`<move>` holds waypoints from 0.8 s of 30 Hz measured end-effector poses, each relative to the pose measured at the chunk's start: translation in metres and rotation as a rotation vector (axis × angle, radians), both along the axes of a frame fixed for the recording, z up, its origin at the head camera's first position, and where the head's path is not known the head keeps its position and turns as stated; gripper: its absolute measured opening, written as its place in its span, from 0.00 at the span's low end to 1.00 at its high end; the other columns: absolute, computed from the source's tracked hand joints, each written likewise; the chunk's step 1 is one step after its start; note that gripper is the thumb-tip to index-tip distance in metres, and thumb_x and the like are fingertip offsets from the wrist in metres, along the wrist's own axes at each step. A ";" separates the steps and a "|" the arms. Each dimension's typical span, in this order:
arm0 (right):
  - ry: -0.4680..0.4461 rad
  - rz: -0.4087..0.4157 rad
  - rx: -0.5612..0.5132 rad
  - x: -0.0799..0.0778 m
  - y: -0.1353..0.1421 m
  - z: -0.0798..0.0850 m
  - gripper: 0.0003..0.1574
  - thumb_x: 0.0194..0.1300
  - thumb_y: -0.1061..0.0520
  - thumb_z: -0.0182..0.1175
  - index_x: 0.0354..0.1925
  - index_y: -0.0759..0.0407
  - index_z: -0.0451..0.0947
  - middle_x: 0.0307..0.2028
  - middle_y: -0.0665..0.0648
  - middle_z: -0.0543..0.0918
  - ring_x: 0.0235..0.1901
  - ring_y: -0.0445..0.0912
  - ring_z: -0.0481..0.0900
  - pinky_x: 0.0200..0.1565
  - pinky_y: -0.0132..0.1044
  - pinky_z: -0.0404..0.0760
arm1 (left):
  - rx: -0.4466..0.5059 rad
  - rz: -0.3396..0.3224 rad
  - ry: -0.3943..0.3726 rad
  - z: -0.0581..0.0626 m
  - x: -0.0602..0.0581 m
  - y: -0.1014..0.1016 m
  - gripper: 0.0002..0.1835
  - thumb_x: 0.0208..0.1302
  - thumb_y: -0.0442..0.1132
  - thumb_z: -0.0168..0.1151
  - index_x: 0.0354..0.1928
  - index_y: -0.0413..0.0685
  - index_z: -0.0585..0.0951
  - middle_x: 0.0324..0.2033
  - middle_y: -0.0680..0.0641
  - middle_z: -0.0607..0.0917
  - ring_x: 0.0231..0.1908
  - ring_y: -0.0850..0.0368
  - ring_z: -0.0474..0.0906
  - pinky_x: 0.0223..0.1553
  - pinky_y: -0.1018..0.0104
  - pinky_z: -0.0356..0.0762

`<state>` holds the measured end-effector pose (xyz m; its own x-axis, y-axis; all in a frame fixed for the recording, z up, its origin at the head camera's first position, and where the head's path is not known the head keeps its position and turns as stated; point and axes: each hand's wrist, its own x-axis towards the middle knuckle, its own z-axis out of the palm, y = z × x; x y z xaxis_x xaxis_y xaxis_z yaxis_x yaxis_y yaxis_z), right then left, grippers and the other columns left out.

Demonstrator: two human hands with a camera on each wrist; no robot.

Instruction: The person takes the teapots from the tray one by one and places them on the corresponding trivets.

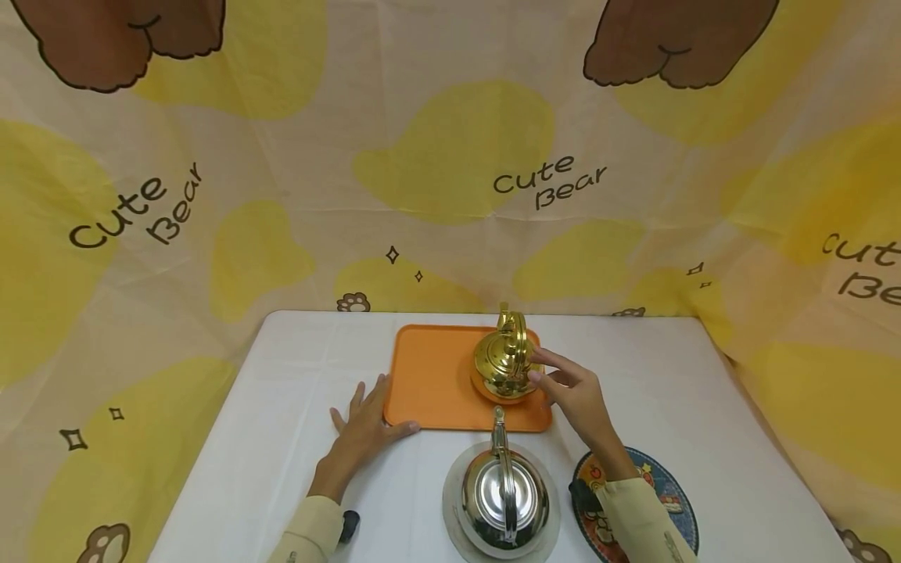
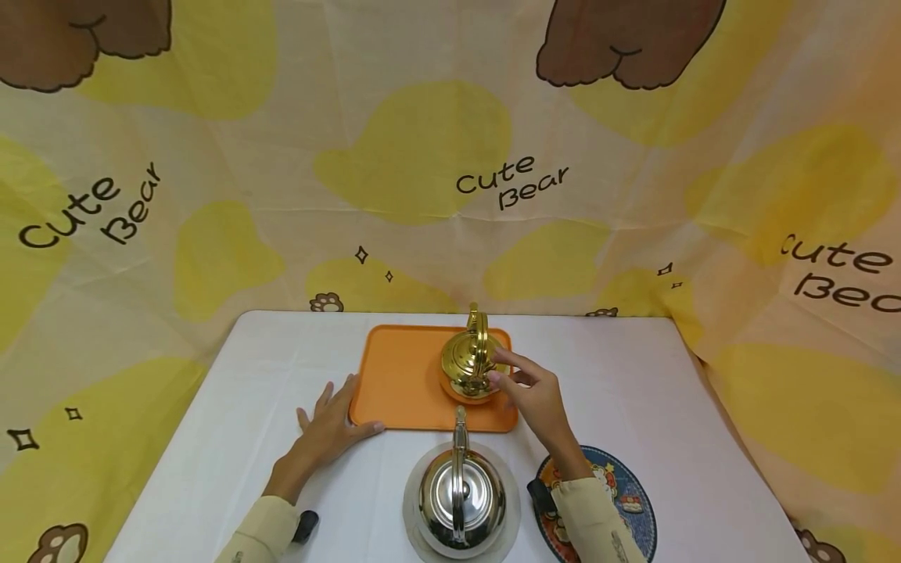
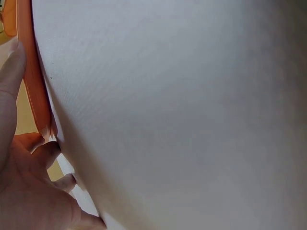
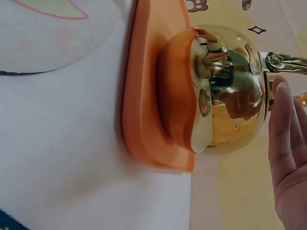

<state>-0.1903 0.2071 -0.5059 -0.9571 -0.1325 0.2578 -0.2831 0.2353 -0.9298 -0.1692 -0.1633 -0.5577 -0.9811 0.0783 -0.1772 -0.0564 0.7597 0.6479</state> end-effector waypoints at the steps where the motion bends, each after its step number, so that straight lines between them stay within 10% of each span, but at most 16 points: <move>1: -0.002 0.003 -0.003 -0.001 -0.001 0.000 0.29 0.73 0.59 0.69 0.70 0.54 0.80 0.59 0.63 0.87 0.39 0.57 0.88 0.29 0.46 0.89 | 0.000 0.000 0.001 0.000 0.000 0.000 0.62 0.60 0.65 0.75 0.86 0.48 0.51 0.85 0.41 0.53 0.84 0.31 0.34 0.69 0.17 0.15; 11: -0.029 0.008 -0.002 -0.012 -0.006 0.005 0.30 0.72 0.56 0.70 0.70 0.57 0.80 0.61 0.63 0.85 0.34 0.66 0.85 0.30 0.52 0.89 | 0.000 0.000 0.006 -0.001 0.001 0.000 0.62 0.60 0.64 0.75 0.86 0.48 0.51 0.84 0.40 0.53 0.83 0.31 0.34 0.69 0.17 0.15; 24: -0.050 0.030 -0.062 -0.022 -0.008 0.005 0.29 0.73 0.60 0.68 0.69 0.62 0.79 0.59 0.68 0.84 0.39 0.53 0.90 0.29 0.52 0.89 | 0.008 0.001 0.004 0.002 0.000 0.001 0.62 0.60 0.64 0.76 0.86 0.47 0.51 0.84 0.40 0.53 0.83 0.31 0.34 0.69 0.17 0.15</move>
